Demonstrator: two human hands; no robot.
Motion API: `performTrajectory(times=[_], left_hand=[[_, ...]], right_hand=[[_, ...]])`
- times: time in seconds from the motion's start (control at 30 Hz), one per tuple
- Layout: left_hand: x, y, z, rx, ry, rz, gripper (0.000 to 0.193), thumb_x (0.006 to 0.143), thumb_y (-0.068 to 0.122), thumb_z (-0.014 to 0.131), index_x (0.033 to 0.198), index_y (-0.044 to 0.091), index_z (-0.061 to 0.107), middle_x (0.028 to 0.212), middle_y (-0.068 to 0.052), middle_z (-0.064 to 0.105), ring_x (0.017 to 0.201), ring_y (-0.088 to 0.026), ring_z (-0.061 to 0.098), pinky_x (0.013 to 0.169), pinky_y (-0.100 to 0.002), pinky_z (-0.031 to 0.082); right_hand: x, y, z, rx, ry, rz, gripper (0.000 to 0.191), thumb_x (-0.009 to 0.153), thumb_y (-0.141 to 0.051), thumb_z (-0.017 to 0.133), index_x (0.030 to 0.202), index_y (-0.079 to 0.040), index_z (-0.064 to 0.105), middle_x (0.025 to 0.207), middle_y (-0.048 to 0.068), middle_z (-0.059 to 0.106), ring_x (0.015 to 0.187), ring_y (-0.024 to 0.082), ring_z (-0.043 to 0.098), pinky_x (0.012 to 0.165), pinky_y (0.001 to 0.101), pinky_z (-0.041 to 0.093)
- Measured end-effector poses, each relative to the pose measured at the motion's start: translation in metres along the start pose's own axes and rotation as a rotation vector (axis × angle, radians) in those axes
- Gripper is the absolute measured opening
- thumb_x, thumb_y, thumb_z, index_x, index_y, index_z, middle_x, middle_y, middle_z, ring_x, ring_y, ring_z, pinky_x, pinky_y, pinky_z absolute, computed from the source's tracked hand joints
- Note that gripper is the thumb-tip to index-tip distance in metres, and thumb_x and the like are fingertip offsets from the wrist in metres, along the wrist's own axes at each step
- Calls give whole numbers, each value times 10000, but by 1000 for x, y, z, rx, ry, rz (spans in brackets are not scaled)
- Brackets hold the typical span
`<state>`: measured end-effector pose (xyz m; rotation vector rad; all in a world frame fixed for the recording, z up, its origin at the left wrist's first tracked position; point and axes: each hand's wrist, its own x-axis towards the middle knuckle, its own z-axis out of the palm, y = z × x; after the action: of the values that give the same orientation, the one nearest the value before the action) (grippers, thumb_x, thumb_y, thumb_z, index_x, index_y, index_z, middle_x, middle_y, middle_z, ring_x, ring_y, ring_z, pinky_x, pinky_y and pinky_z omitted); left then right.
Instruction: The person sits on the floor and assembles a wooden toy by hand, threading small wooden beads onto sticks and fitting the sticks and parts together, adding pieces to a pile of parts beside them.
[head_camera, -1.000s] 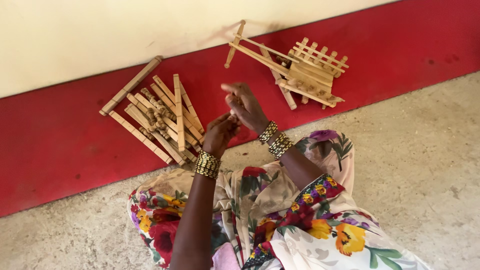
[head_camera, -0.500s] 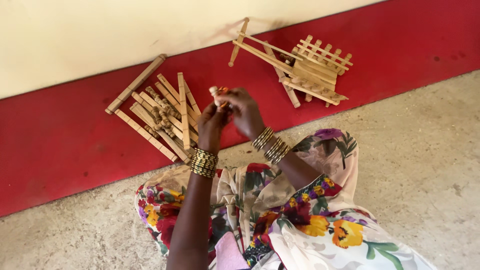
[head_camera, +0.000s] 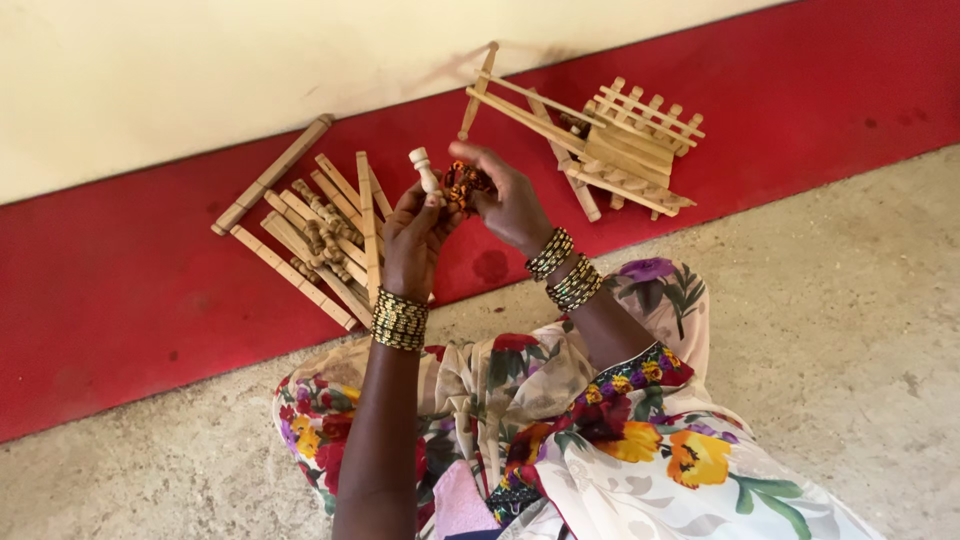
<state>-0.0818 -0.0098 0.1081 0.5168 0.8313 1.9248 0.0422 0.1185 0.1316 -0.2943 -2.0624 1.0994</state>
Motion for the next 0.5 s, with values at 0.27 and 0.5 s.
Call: performTrajectory(times=[0.27, 0.5], left_hand=[[3, -17, -9, -23, 2, -24, 294, 1045, 50, 534, 1293, -100, 580, 1073, -136, 678, 936, -191, 686, 847, -327, 608], [1, -23, -7, 4, 66, -42, 330, 1034, 70, 528, 1327, -66, 592, 1082, -147, 702, 889, -171, 690, 784, -302, 612]], right_hand=[[2, -4, 10, 209, 200, 380, 262, 908, 104, 616, 1072, -66, 730, 1031, 86, 739, 901, 168, 727, 760, 303, 638], [-6, -7, 26, -177, 213, -147, 220, 927, 85, 660, 1014, -98, 747, 1098, 121, 686, 1027, 212, 685, 896, 300, 632]])
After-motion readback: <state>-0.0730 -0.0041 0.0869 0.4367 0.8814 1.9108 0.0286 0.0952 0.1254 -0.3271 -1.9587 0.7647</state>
